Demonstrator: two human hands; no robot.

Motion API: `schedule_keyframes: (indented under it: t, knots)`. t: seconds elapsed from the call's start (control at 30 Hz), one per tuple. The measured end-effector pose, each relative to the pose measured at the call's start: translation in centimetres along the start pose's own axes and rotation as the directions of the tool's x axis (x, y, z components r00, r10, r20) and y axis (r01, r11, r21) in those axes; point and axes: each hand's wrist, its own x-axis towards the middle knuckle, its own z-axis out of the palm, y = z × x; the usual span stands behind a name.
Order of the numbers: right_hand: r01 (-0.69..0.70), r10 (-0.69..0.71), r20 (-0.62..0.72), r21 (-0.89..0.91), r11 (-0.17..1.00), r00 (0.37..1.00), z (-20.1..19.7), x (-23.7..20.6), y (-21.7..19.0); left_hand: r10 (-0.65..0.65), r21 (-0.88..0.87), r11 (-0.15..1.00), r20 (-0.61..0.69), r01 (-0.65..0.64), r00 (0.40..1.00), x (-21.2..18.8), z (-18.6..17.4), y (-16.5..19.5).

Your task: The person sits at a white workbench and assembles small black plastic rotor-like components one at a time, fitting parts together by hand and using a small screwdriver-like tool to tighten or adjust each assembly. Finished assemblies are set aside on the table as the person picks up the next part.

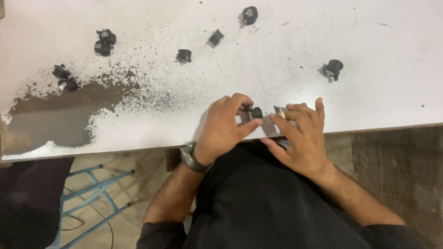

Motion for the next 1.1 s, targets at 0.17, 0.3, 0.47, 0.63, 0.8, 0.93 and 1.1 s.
schedule_keyframes:
  t: [0.17,0.3,0.47,0.63,0.8,0.93,1.1]
  knots:
    - [-0.066,0.069,0.049,-0.052,0.996,0.996,1.1,0.9,-0.3,0.138,0.054,0.99,-0.265,-0.128,0.954,-2.4,3.7,0.9]
    - [-0.077,0.081,0.081,-0.054,0.996,0.993,1.2,1.0,-0.2,0.215,0.159,0.972,-0.294,-0.174,0.931,-3.5,3.3,0.4]
    - [-0.085,0.088,0.064,-0.055,0.995,0.994,1.2,0.7,-0.1,0.135,0.144,0.984,-0.219,-0.105,0.966,-3.8,3.4,-0.4]
    - [-0.101,0.104,0.033,-0.095,0.99,0.994,1.1,0.4,-0.1,0.096,0.063,0.994,-0.213,-0.084,0.972,-4.1,3.9,-1.1]
    - [-0.108,0.11,0.019,-0.098,0.989,0.994,1.1,0.3,0.2,0.098,0.128,0.989,-0.208,-0.073,0.973,-4.5,3.5,-0.8]
    - [-0.098,0.099,0.005,-0.089,0.991,0.995,1.3,0.2,0.3,0.155,0.129,0.983,-0.203,-0.131,0.967,-3.6,3.6,-0.8]
    - [-0.097,0.096,-0.009,-0.09,0.991,0.995,1.2,0.2,0.2,0.122,0.082,0.991,-0.173,-0.109,0.977,-2.8,3.9,-1.0]
